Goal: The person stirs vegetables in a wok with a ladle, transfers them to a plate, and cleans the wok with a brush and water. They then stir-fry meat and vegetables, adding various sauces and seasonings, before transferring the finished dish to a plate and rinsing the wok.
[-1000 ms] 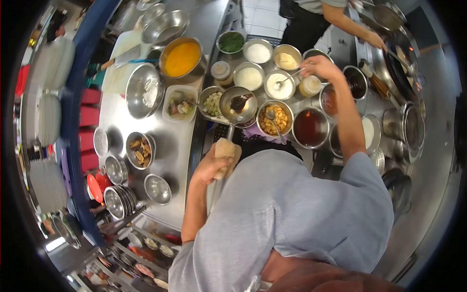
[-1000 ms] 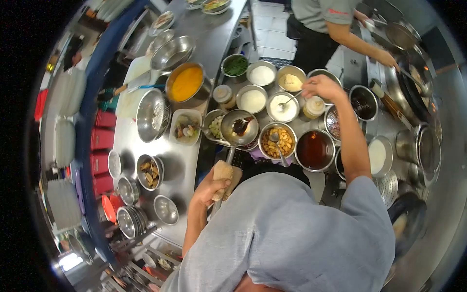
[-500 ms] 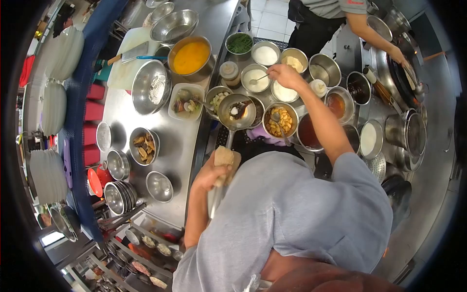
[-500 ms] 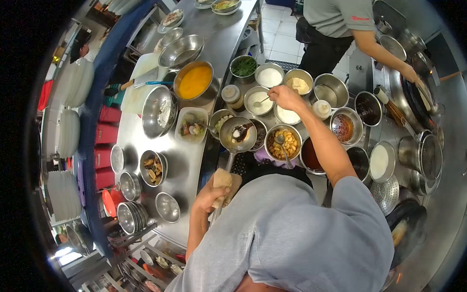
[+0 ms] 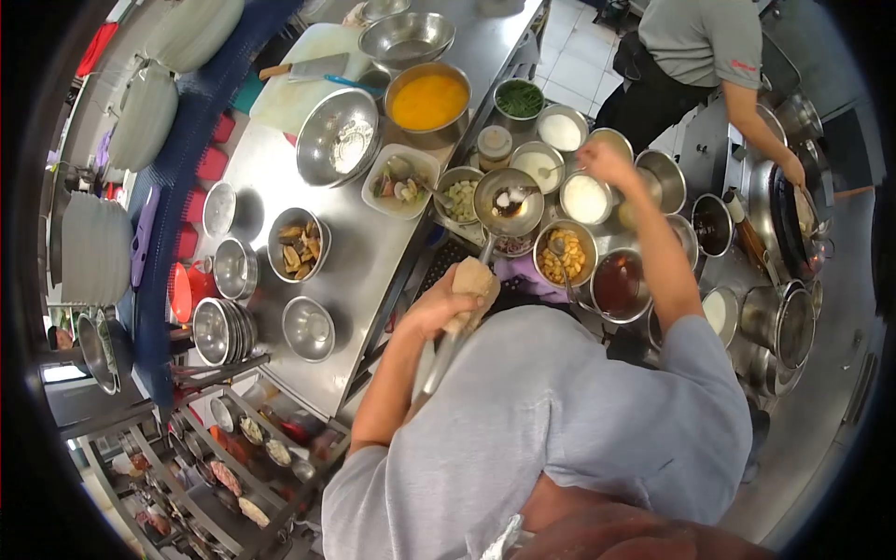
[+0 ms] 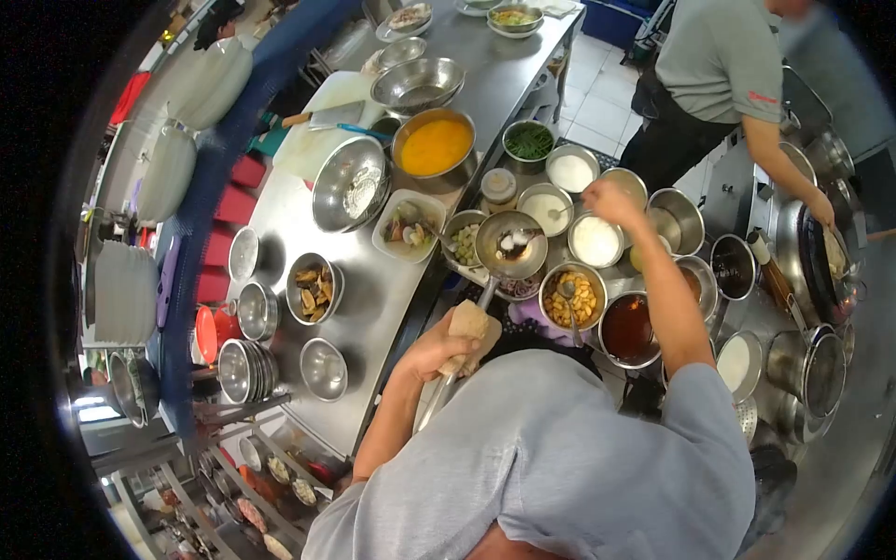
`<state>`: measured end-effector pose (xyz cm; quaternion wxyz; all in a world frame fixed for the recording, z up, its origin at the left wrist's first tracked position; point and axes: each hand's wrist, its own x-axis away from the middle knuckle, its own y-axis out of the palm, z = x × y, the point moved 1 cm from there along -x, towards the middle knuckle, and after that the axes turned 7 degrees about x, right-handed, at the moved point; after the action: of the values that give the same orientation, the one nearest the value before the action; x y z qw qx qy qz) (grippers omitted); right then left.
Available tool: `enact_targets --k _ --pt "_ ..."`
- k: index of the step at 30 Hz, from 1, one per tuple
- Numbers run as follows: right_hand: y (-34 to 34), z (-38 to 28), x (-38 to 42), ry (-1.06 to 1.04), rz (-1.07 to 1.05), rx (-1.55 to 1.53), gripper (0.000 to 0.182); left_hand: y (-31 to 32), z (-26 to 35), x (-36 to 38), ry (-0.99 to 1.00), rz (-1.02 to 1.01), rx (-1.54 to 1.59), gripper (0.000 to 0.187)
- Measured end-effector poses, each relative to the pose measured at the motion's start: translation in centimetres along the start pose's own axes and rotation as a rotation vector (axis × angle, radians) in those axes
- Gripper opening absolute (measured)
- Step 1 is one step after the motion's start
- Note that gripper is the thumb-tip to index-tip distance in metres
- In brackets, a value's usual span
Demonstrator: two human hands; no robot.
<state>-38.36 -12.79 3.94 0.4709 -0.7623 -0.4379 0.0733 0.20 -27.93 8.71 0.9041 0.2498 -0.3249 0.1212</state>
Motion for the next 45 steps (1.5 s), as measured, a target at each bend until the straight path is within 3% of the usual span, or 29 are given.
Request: enact_targets --k 2,3,5,7,10,14,16,18,19,21,24,29,32,35,40,41,42,43,45 --pt "-0.1 -4.2 1.3 0.067 0.08 0.503 0.042 -0.6 0.0 0.4 0.03 0.002 -0.066 0.074" --pt "0.2 -6.2 1.5 -0.003 0.187 0.64 0.058 -1.3 -0.7 0.8 0.042 0.005 -0.098 0.076" --pt "2.2 -7.9 -0.3 -0.115 0.219 0.54 0.088 -1.6 -1.1 1.9 0.024 0.004 -0.112 0.081" --pt "5.7 -9.6 -2.6 -0.125 0.216 0.368 0.105 -1.7 -1.2 2.5 0.034 0.026 -0.1 0.081" --pt "10.8 -10.2 -6.0 -0.131 0.258 -0.056 0.098 -2.7 -1.9 2.7 0.014 0.052 -0.079 0.082" --pt "9.8 -13.4 -6.7 -0.283 0.395 -0.12 0.087 -4.2 -3.5 2.0 0.018 0.144 -0.035 0.084" --pt "5.0 -16.7 -3.7 -0.597 0.473 0.348 0.069 -3.3 -1.8 2.4 0.08 0.115 -0.015 0.084" --pt "2.3 -17.7 -2.7 -0.84 0.573 0.701 0.062 -3.0 -1.2 2.4 0.084 0.097 0.056 0.071" --pt "1.4 -17.8 -2.4 -0.821 0.563 0.704 0.062 -2.7 -0.9 2.5 0.079 0.087 0.1 0.069" --pt "0.1 -18.4 -2.1 -0.998 0.522 0.822 0.04 -2.6 -0.5 2.4 0.081 0.07 0.138 0.067" --pt "-1.0 -18.8 -1.7 -1.048 0.498 0.931 0.029 -2.5 0.1 2.1 0.092 0.049 0.209 0.067" --pt "-1.7 -18.7 -1.9 -1.044 0.517 0.977 0.026 -2.5 1.3 2.3 0.077 0.042 0.182 0.067" --pt "-1.6 -18.1 -2.1 -1.019 0.531 0.907 0.036 -2.7 1.9 2.6 0.054 0.011 0.176 0.068" --pt "0.1 -16.4 -3.5 -0.752 0.516 0.488 0.068 -2.9 1.6 2.9 0.128 0.042 0.185 0.068" --pt "6.4 -13.6 -5.0 -0.201 0.265 -0.153 0.084 -2.6 1.7 3.5 0.178 0.062 0.189 0.072" --pt "9.4 -10.5 -6.7 -0.204 0.269 -0.117 0.085 -2.3 2.1 3.6 0.152 0.055 0.171 0.077" --pt "8.8 -10.6 -5.3 -0.189 0.192 -0.227 0.085 -2.6 1.6 3.2 0.158 0.061 0.149 0.078" --pt "8.7 -9.2 -5.0 -0.247 0.212 -0.125 0.085 -2.7 1.0 3.1 0.153 0.044 0.157 0.077" --pt "5.1 -7.8 -0.1 -0.254 0.449 0.043 0.081 -2.2 1.7 3.6 0.06 -0.011 0.158 0.071"
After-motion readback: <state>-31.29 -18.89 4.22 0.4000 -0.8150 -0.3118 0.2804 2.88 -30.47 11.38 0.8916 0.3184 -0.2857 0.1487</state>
